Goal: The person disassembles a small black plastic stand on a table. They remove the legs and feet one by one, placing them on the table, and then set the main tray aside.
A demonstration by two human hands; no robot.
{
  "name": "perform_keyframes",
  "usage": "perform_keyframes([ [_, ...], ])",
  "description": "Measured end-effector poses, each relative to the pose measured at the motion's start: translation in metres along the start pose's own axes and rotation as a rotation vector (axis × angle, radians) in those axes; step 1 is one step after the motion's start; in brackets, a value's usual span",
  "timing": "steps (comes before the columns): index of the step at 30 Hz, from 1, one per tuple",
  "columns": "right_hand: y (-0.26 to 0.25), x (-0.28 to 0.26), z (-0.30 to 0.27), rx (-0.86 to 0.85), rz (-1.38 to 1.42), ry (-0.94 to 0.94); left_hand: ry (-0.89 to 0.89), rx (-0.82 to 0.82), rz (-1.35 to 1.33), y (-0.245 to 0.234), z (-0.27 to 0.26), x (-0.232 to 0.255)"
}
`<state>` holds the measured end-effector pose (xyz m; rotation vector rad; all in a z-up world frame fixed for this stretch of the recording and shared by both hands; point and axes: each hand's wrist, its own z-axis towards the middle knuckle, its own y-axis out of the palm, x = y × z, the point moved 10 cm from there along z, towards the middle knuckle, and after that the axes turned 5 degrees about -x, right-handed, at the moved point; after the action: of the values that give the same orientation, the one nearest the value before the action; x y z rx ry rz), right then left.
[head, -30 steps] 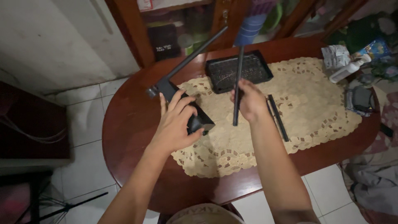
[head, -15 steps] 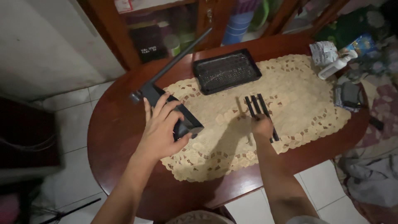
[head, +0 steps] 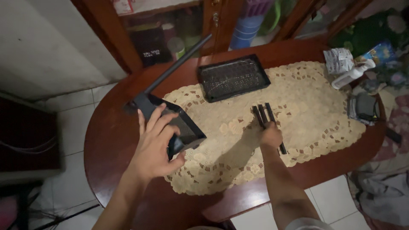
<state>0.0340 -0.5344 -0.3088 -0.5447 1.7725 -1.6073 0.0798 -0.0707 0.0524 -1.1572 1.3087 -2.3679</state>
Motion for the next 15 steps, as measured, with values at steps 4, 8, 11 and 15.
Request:
perform_keyframes([
  [4, 0.005, -0.002, 0.004, 0.029, 0.001, -0.042, 0.010, 0.006, -0.012, 0.000, 0.000, 0.000],
  [8, 0.009, -0.006, 0.007, -0.005, -0.123, -0.021, 0.019, 0.014, 0.005, 0.003, 0.001, -0.002],
  [11, 0.008, -0.006, 0.009, -0.045, -0.180, 0.003, 0.015, 0.012, 0.009, 0.004, 0.000, -0.004],
  [15, -0.015, -0.016, 0.000, -0.018, -0.190, 0.007, 0.014, 0.020, 0.018, 0.004, -0.001, -0.004],
])
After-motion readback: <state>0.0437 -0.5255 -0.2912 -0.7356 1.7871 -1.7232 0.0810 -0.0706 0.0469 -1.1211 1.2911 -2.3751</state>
